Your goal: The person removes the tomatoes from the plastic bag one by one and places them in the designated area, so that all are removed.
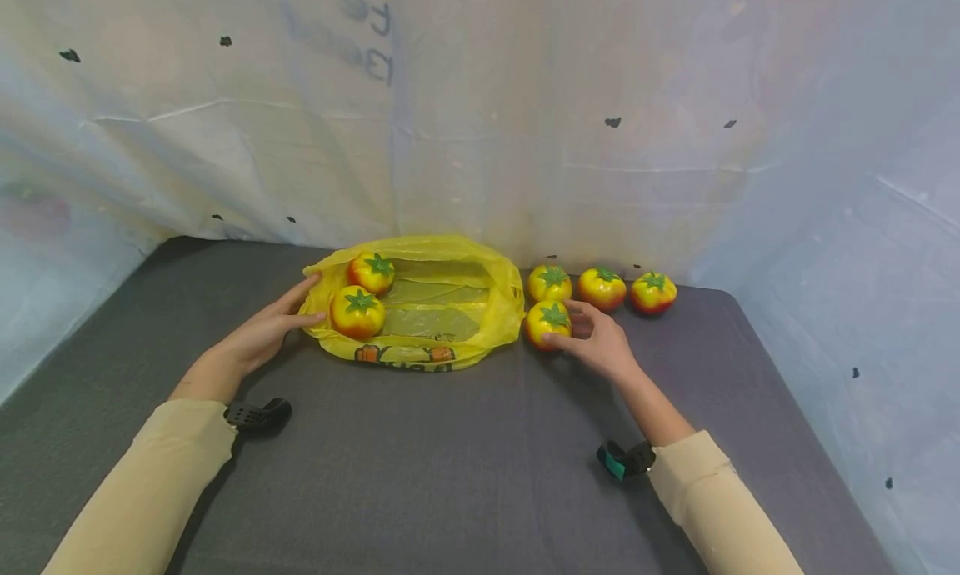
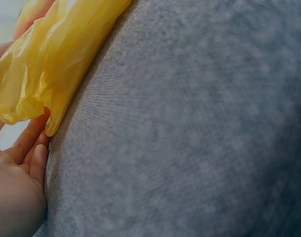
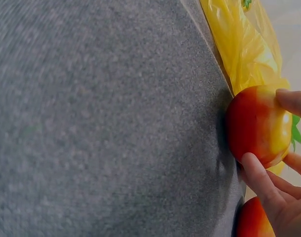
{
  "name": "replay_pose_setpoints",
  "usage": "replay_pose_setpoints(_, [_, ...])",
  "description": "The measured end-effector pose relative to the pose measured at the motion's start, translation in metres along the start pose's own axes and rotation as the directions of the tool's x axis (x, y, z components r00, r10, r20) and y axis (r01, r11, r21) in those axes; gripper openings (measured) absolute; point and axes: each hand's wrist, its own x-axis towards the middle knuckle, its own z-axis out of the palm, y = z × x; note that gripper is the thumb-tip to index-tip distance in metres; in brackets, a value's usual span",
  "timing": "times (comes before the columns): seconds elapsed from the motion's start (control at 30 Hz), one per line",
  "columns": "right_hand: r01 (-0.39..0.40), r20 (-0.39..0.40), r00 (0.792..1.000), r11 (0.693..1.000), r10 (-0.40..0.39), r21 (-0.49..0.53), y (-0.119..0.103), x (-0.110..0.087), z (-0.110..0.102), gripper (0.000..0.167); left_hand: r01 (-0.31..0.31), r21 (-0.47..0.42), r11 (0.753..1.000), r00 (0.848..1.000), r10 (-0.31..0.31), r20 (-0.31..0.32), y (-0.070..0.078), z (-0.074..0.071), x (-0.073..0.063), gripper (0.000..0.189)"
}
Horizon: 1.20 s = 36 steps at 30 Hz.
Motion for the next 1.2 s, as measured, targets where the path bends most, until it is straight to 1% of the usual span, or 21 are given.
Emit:
replay_pose_setpoints(0.13, [0.001, 0.004, 1.0, 1.0, -0.001, 0.0, 0.001, -0.001, 0.0, 0.077, -0.002, 0.002, 1.0, 1.0, 0.002, 0.0, 0.0, 0.0, 0.0, 0.091])
replay_pose_setpoints(0.47, [0.012, 0.013, 1.0, 0.999, -0.011, -0.045, 0.002, -0.002, -0.001, 0.077, -0.009, 0.001, 1.0, 1.0, 0.009, 0.0, 0.0, 0.0, -0.001, 0.091])
replay_pose_setpoints(0.67, [0.018, 0.006, 1.0, 0.998, -0.018, -0.057, -0.003, -0.005, -0.007, 0.078, -0.009, 0.004, 1.0, 1.0, 0.009, 0.001, 0.001, 0.001, -0.001, 0.091])
replay_pose_setpoints(0.87, [0.008, -0.004, 1.0, 0.999, -0.008, -0.042, -0.01, -0.006, -0.015, 0.081, -0.01, 0.005, 1.0, 1.0, 0.01, 0.002, 0.002, 0.002, -0.001, 0.091])
replay_pose_setpoints(1.13, [0.018, -0.034, 0.999, 1.0, -0.017, 0.007, -0.021, -0.007, -0.024, 0.081, -0.006, 0.001, 1.0, 1.0, 0.006, 0.004, 0.002, 0.001, -0.001, 0.09])
replay_pose_setpoints(1.2, [0.025, -0.038, 0.999, 0.999, -0.024, 0.029, -0.024, -0.006, -0.025, 0.078, -0.008, 0.001, 1.0, 1.0, 0.008, 0.006, 0.003, 0.001, -0.002, 0.089])
